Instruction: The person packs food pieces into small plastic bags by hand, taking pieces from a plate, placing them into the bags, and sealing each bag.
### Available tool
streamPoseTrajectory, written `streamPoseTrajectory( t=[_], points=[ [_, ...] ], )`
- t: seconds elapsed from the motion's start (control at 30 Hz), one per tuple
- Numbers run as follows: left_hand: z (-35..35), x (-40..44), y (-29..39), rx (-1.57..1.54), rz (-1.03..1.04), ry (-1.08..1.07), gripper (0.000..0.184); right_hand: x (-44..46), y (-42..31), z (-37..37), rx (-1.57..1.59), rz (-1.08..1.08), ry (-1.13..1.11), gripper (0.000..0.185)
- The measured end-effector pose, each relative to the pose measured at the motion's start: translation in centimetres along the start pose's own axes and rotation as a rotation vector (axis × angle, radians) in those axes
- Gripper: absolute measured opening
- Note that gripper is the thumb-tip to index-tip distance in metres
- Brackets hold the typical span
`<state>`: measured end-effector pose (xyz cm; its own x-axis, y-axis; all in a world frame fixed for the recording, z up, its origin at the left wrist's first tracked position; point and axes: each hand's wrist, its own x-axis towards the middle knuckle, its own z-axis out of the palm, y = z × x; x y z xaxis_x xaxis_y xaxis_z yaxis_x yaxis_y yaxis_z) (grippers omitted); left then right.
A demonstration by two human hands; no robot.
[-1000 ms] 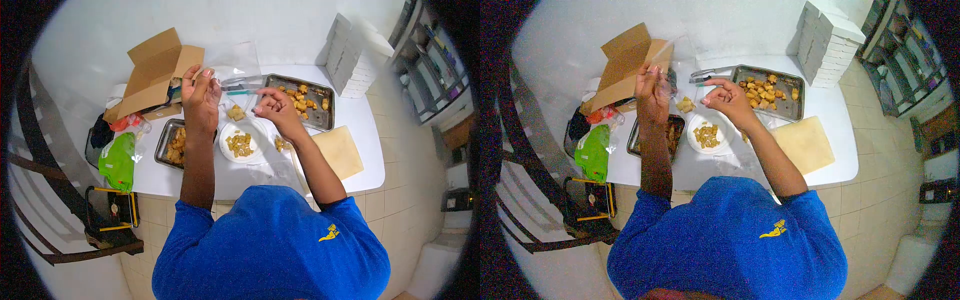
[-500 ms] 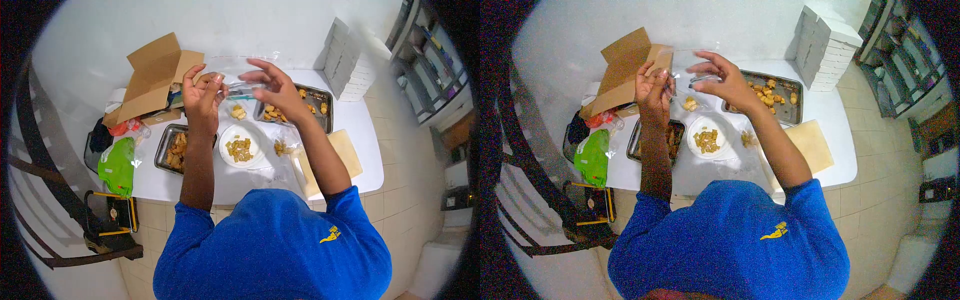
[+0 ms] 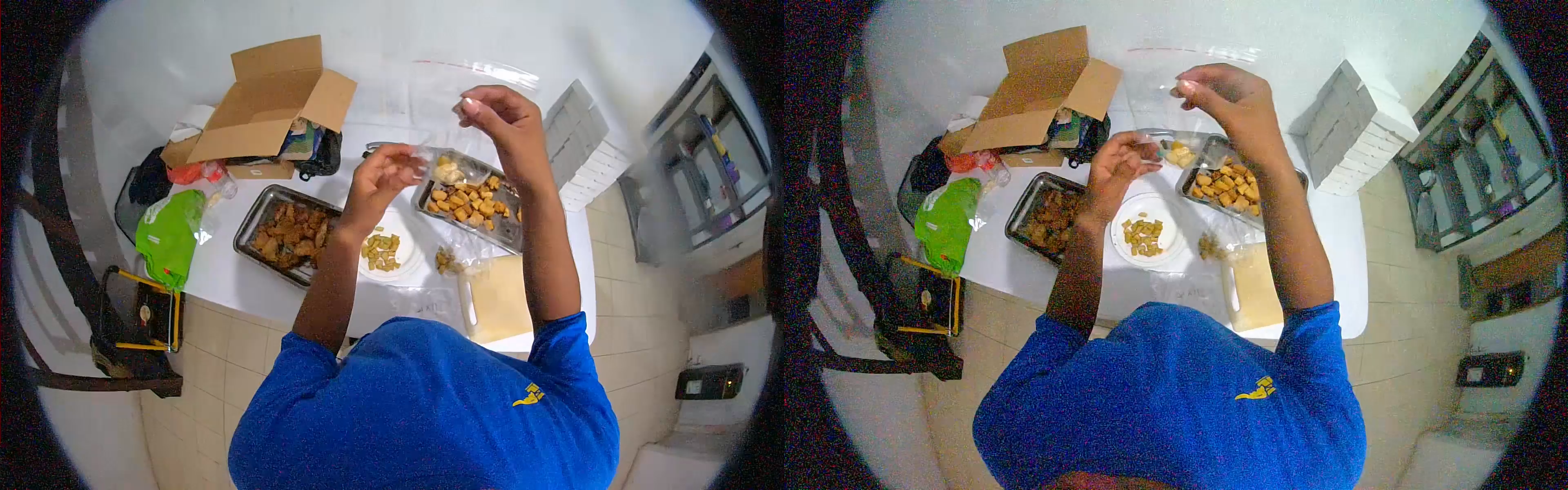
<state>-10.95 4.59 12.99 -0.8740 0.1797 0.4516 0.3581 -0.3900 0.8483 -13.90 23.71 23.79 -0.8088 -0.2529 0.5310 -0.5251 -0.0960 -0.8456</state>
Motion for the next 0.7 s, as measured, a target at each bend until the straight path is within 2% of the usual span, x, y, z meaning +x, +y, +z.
streamPoseTrajectory(
  t=[0.07,0.37,0.4,0.5,0.53,0.63,0.7],
  points=[
    [0.0,0.1,-0.4,0.020,-0.007,-0.007,0.019,0.0,-0.5,-0.2,-0.011,-0.002,0.016,0.029],
    [0.3,-1.3,-3.0,-0.043,0.046,0.179,0.011,-1.0,0.2,-1.3,-0.036,0.019,0.152,0.023],
    [0.2,-1.7,-3.2,0.017,0.002,0.152,0.014,-1.2,0.5,-1.2,-0.018,0.052,0.135,0.021],
    [0.0,-1.5,-3.2,0.048,0.110,0.165,0.028,-2.0,1.0,-1.0,-0.092,0.084,0.040,0.019],
    [-0.1,-1.4,-2.5,0.060,0.110,0.166,0.044,-2.3,1.1,-0.6,-0.062,0.116,0.032,0.018],
    [0.4,0.4,0.1,0.183,0.170,0.081,0.053,-2.8,1.9,-0.5,-0.110,0.128,-0.022,0.019],
    [1.3,1.4,1.9,0.197,0.082,0.048,0.042,-3.1,2.4,-0.4,-0.100,0.169,-0.072,0.018]
  ],
)
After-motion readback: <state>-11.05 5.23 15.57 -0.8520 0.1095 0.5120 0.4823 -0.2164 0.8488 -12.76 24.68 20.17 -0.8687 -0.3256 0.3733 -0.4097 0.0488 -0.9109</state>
